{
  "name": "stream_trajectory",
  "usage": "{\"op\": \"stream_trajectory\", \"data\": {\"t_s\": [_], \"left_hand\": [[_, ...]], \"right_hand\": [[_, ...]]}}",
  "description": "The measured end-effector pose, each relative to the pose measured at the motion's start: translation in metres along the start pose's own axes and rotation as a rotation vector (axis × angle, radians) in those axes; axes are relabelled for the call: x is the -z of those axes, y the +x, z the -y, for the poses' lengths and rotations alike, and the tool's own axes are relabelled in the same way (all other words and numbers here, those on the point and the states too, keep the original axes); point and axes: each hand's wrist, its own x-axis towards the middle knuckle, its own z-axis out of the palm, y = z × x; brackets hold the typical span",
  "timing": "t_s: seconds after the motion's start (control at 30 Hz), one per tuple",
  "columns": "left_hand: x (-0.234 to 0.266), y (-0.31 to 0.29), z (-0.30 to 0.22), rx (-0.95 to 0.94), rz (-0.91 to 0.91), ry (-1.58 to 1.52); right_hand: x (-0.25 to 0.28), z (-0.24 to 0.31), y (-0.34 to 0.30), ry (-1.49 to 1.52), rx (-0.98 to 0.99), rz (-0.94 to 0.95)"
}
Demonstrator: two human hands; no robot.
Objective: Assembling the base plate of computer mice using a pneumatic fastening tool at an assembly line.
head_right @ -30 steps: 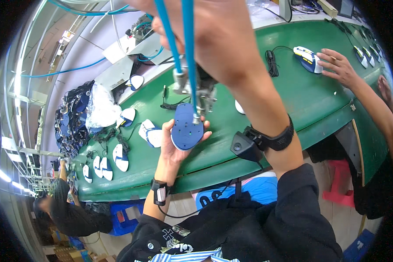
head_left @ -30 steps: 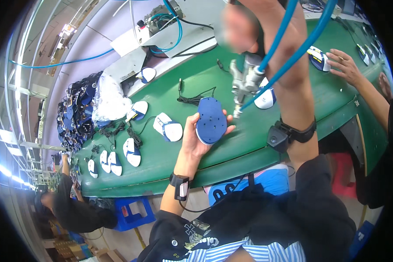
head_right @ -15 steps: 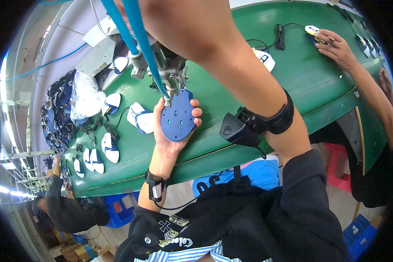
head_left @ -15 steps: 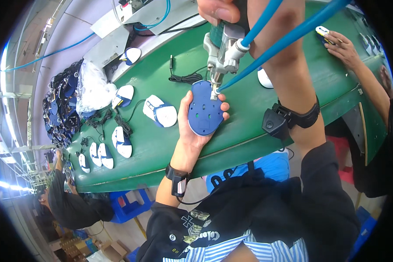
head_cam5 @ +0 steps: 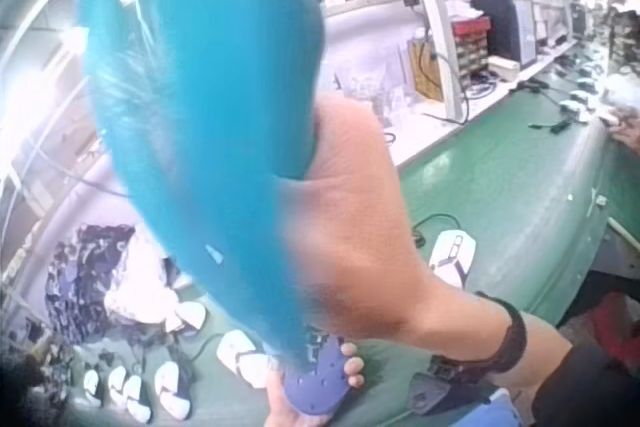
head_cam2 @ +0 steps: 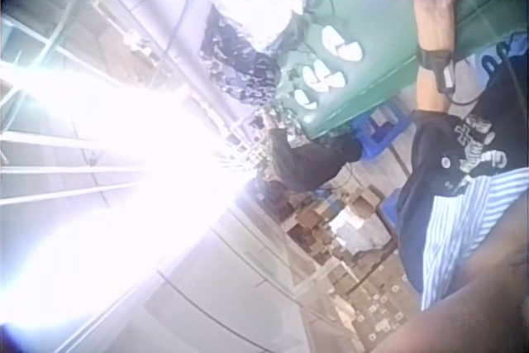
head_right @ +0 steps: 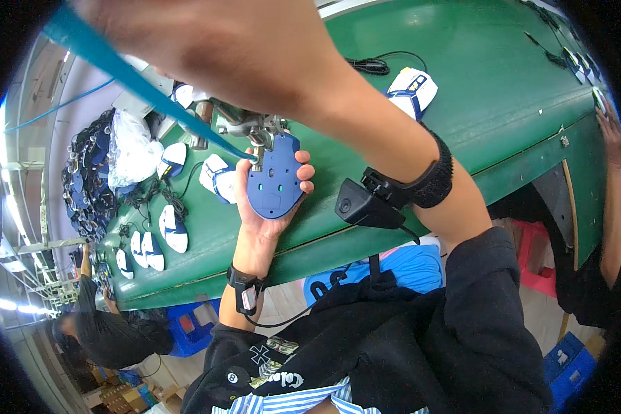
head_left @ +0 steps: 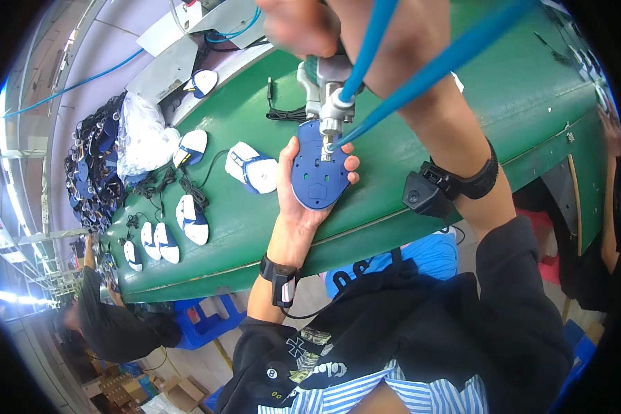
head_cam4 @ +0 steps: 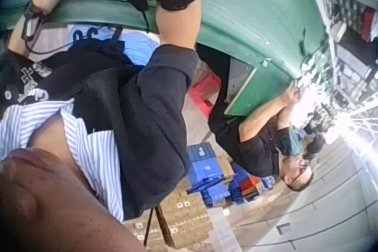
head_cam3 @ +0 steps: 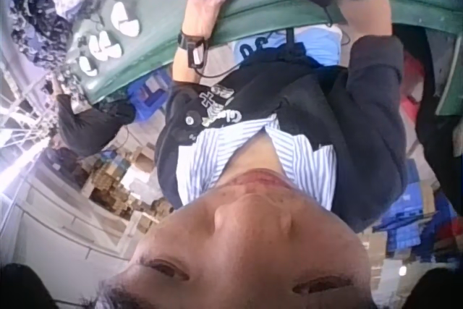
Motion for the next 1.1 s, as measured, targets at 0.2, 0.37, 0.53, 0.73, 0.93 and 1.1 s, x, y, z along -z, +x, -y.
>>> {"op": "stream_trajectory", "data": {"t_s": [0.2, 0.37, 0.53, 0.73, 0.93, 1.1], "left_hand": [[0.002, 0.001, 0.003, -0.051, -0.132, 0.025], [-0.002, 0.001, 0.001, -0.007, -0.072, 0.043], [-0.003, -0.001, 0.001, 0.007, -0.082, 0.04], [-0.004, -0.005, 0.0, 0.011, -0.068, 0.002], [-0.004, -0.011, -0.003, 0.008, -0.032, 0.016], [-0.005, -0.01, -0.005, 0.011, 0.035, 0.022]], "right_hand": [[0.009, 0.027, -0.005, -0.118, 0.059, -0.083], [0.008, 0.03, 0.002, -0.13, 0.123, -0.089], [-0.002, 0.012, 0.007, -0.093, 0.202, -0.04], [-0.012, 0.002, 0.0, -0.092, 0.177, -0.049], [-0.003, -0.018, 0.009, -0.037, 0.33, 0.095], [-0.021, -0.007, 0.0, -0.09, 0.178, 0.06]]}}
